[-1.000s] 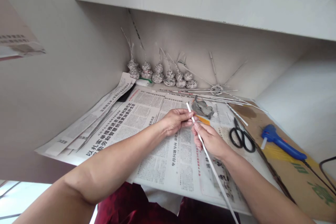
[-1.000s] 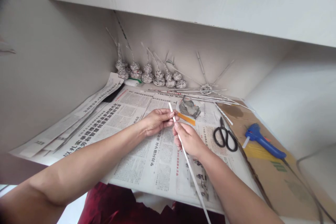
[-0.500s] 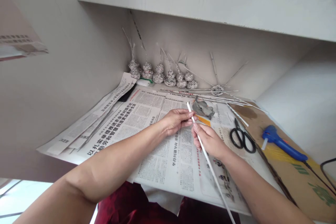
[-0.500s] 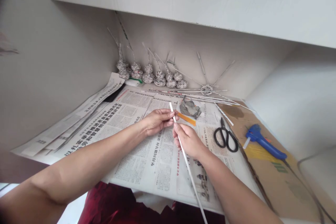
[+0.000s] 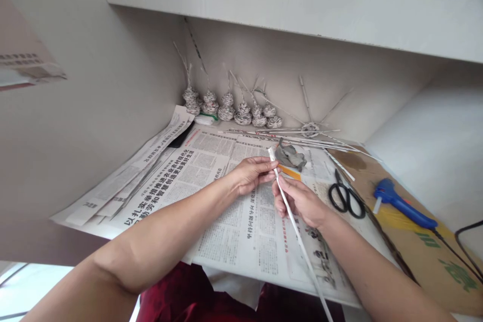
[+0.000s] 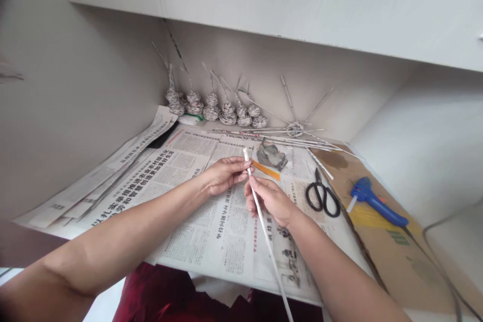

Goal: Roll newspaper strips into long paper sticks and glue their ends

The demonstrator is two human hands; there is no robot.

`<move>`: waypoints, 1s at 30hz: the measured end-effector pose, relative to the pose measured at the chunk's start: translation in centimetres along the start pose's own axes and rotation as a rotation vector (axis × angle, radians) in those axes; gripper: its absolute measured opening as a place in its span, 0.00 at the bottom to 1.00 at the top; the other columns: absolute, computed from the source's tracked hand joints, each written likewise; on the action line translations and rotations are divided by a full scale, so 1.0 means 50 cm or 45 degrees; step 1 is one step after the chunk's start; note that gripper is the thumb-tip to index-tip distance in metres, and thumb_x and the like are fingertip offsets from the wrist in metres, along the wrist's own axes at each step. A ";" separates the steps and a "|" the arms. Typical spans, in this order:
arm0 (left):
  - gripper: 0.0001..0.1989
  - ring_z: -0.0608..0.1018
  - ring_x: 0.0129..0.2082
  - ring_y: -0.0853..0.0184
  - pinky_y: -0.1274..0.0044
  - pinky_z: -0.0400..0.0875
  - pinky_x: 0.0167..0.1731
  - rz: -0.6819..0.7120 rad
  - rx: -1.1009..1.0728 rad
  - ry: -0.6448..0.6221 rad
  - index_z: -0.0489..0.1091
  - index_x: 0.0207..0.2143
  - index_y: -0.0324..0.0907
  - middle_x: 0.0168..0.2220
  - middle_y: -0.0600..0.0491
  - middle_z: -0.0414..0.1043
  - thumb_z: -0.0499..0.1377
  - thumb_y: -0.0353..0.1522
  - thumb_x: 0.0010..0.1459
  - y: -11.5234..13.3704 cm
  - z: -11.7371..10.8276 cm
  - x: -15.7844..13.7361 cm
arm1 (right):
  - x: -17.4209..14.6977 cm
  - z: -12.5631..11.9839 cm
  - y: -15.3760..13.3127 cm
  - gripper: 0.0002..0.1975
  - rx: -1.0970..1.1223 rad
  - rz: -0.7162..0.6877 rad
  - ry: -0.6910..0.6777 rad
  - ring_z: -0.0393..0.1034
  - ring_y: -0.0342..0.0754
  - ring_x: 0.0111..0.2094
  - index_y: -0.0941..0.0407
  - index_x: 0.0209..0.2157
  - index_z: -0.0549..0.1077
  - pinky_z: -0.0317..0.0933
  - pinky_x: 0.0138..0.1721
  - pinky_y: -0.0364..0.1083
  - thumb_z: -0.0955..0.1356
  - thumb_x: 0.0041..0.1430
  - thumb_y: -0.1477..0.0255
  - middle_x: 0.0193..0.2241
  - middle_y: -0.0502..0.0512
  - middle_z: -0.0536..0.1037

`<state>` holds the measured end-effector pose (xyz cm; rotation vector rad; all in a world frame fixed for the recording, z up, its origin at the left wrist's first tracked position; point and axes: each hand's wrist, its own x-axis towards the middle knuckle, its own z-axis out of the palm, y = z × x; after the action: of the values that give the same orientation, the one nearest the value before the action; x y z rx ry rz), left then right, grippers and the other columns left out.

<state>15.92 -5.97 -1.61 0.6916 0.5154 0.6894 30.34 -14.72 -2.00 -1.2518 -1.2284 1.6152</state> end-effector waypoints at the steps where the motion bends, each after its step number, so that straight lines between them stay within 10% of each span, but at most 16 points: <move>1: 0.03 0.77 0.24 0.74 0.86 0.74 0.25 0.005 0.001 0.008 0.72 0.31 0.32 0.27 0.48 0.75 0.62 0.22 0.51 0.000 -0.001 0.002 | 0.000 0.000 0.000 0.19 -0.101 -0.013 0.070 0.61 0.42 0.15 0.55 0.28 0.63 0.52 0.17 0.40 0.61 0.59 0.53 0.14 0.47 0.68; 10: 0.04 0.76 0.23 0.76 0.87 0.73 0.25 0.014 0.035 0.031 0.72 0.31 0.32 0.27 0.49 0.74 0.63 0.23 0.50 -0.003 -0.003 0.003 | 0.002 0.002 0.008 0.22 -0.245 -0.053 0.130 0.59 0.41 0.14 0.55 0.27 0.62 0.53 0.17 0.41 0.58 0.59 0.50 0.13 0.45 0.65; 20: 0.07 0.75 0.21 0.76 0.85 0.73 0.24 0.000 0.180 0.031 0.73 0.32 0.33 0.25 0.51 0.73 0.65 0.26 0.49 -0.030 0.015 -0.011 | 0.007 0.000 -0.021 0.16 -0.508 -0.557 0.792 0.64 0.44 0.27 0.53 0.32 0.66 0.60 0.28 0.42 0.70 0.50 0.58 0.27 0.50 0.69; 30: 0.10 0.78 0.27 0.72 0.84 0.74 0.24 -0.015 0.236 -0.040 0.73 0.32 0.34 0.30 0.48 0.74 0.67 0.27 0.45 -0.052 0.019 -0.015 | 0.012 -0.004 -0.018 0.12 -0.378 -0.454 0.819 0.68 0.46 0.24 0.54 0.30 0.69 0.64 0.26 0.45 0.68 0.51 0.60 0.23 0.50 0.73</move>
<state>17.06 -8.37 -2.68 0.8710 0.5587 0.6240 30.38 -13.87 -1.28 -1.4742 -1.1975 0.7029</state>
